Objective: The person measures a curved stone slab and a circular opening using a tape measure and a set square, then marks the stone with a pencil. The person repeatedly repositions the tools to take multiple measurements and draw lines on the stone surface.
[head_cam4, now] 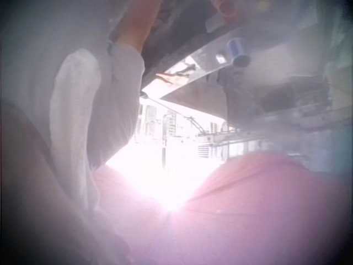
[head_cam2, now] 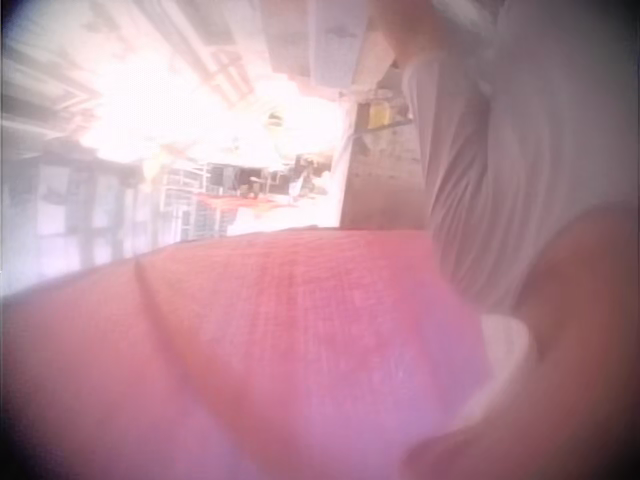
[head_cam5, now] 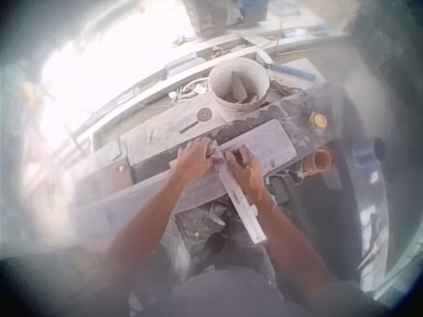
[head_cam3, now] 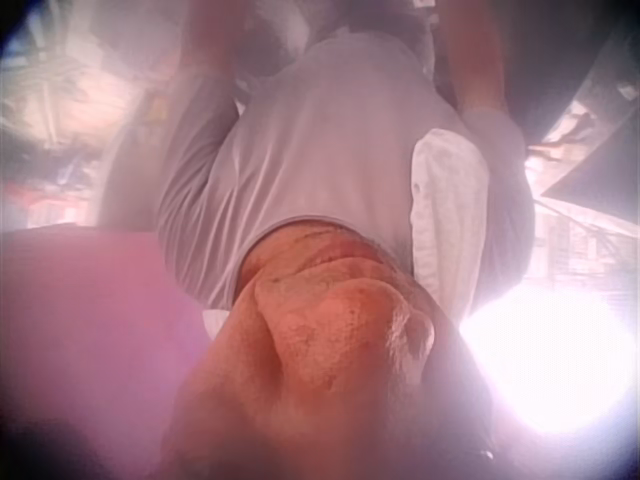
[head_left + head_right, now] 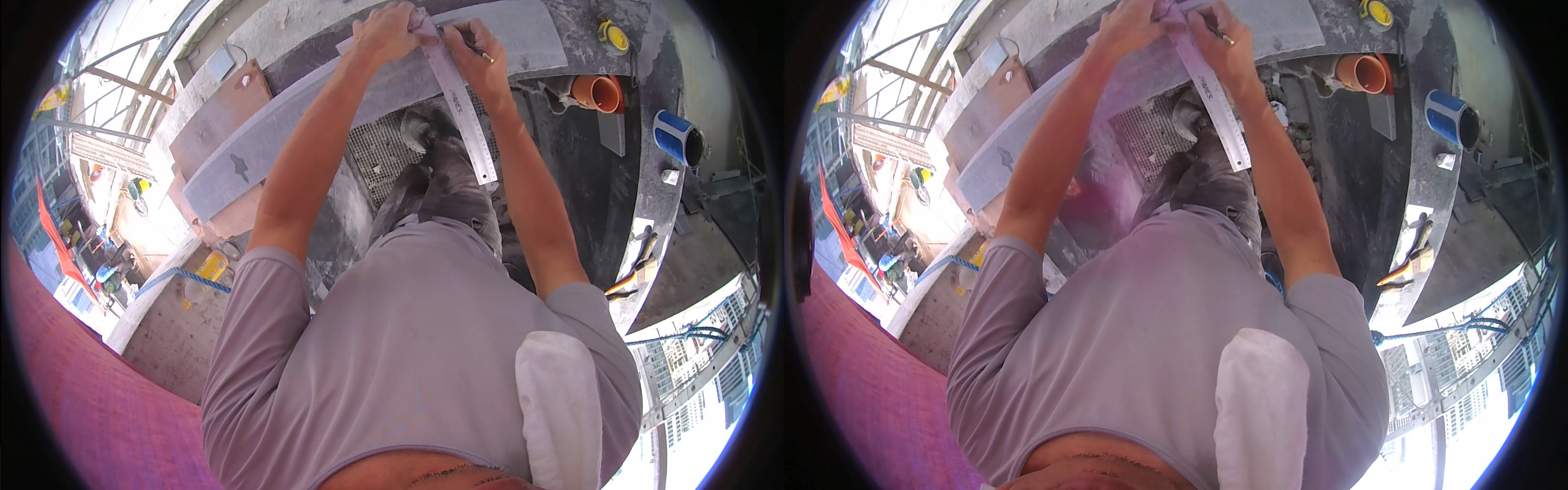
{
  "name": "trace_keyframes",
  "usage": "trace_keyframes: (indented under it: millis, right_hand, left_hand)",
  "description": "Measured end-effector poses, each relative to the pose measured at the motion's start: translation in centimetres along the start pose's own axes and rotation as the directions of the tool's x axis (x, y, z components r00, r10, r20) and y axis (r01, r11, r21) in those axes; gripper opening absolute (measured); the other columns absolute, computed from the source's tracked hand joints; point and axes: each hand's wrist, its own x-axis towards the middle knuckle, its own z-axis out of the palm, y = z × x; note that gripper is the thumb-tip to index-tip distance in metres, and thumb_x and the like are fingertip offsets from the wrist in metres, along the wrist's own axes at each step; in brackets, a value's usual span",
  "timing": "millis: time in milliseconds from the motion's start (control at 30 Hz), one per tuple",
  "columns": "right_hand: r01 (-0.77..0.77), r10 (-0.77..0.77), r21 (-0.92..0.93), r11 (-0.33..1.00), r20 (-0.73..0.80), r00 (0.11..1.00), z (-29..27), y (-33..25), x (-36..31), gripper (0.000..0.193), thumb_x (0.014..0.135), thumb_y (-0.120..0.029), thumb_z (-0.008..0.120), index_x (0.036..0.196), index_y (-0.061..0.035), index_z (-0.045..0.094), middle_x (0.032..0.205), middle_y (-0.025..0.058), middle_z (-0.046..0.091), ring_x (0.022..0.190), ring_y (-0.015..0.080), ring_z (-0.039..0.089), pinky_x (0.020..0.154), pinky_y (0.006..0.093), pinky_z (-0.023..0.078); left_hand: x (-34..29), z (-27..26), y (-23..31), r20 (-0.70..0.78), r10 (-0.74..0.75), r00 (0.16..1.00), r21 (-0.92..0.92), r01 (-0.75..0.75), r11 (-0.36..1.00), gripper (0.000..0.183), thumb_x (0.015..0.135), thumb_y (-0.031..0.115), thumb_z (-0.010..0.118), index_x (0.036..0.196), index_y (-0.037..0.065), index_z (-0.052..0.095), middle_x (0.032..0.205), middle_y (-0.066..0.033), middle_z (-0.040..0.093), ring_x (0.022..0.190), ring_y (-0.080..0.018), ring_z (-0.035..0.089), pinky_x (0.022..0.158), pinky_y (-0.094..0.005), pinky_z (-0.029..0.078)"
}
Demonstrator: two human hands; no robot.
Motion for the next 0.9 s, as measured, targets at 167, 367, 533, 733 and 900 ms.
trace_keyframes:
  millis: [167, 367, 533, 733, 900]
  right_hand:
    - [0.007, -0.004, -0.029, 1.0, 0.126, 0.992, -2.3, -0.8, -1.7, 0.019, 0.1, -0.017, 0.077, 0.107, 0.0007, 0.074, 0.089, 0.0086, 0.078, 0.084, 0.0124, 0.07, 0.078, 0.0325, 0.057]
    - [-0.361, 0.482, -0.356, 0.862, 0.356, 0.8, -11.9, -3.5, -14.4, 0.018, 0.098, -0.019, 0.077, 0.096, -0.0005, 0.077, 0.081, 0.0049, 0.077, 0.076, 0.0107, 0.072, 0.069, 0.0315, 0.056]
    - [-0.571, 0.577, -0.136, 0.81, 0.011, 0.817, -16.2, -3.0, -14.0, 0.026, 0.109, -0.028, 0.073, 0.11, -0.0026, 0.08, 0.089, 0.0035, 0.077, 0.079, 0.0077, 0.07, 0.068, 0.0271, 0.055]
    - [0.052, -0.352, -0.759, 0.65, -0.239, 0.905, -22.2, -0.3, 2.3, 0.043, 0.098, -0.033, 0.084, 0.129, -0.0027, 0.076, 0.113, 0.0164, 0.08, 0.106, 0.0338, 0.076, 0.092, 0.044, 0.058]
    - [-0.042, -0.286, -0.832, 0.554, -0.237, 0.929, -25.7, 4.5, 10.0, 0.063, 0.086, -0.035, 0.092, 0.138, -0.0061, 0.071, 0.133, 0.021, 0.073, 0.123, 0.0476, 0.066, 0.107, 0.0523, 0.054]
  left_hand:
    - [-0.6, 0.1, 0.4, 0.012, -0.002, 1.0, 0.02, 0.002, 1.0, 0.054, 0.092, 0.038, 0.081, 0.135, 0.011, 0.064, 0.134, -0.0196, 0.072, 0.136, -0.0453, 0.061, 0.107, -0.0695, 0.045]
    - [-0.4, 0.6, 0.3, -0.032, 0.0, 0.999, 0.013, 0.001, 1.0, 0.08, 0.084, 0.059, 0.089, 0.145, 0.012, 0.067, 0.147, -0.0127, 0.069, 0.145, -0.0377, 0.058, 0.112, -0.0688, 0.041]
    - [0.6, 0.9, -0.2, -0.004, 0.011, 1.0, -0.005, -0.011, 1.0, 0.07, 0.089, 0.05, 0.088, 0.144, 0.012, 0.067, 0.147, -0.0159, 0.068, 0.145, -0.0385, 0.058, 0.109, -0.0688, 0.043]
    - [-2.9, -1.9, -1.4, -0.128, 0.013, 0.992, -0.181, -0.036, 0.983, 0.049, 0.103, 0.04, 0.074, 0.138, 0.006, 0.067, 0.13, -0.0231, 0.074, 0.126, -0.0409, 0.07, 0.102, -0.0537, 0.052]
    - [-3.6, -3.7, -4.0, -0.191, -0.151, 0.97, -0.386, 0.067, 0.92, 0.045, 0.108, 0.038, 0.069, 0.137, 0.005, 0.066, 0.129, -0.0245, 0.076, 0.12, -0.0427, 0.073, 0.104, -0.0503, 0.053]
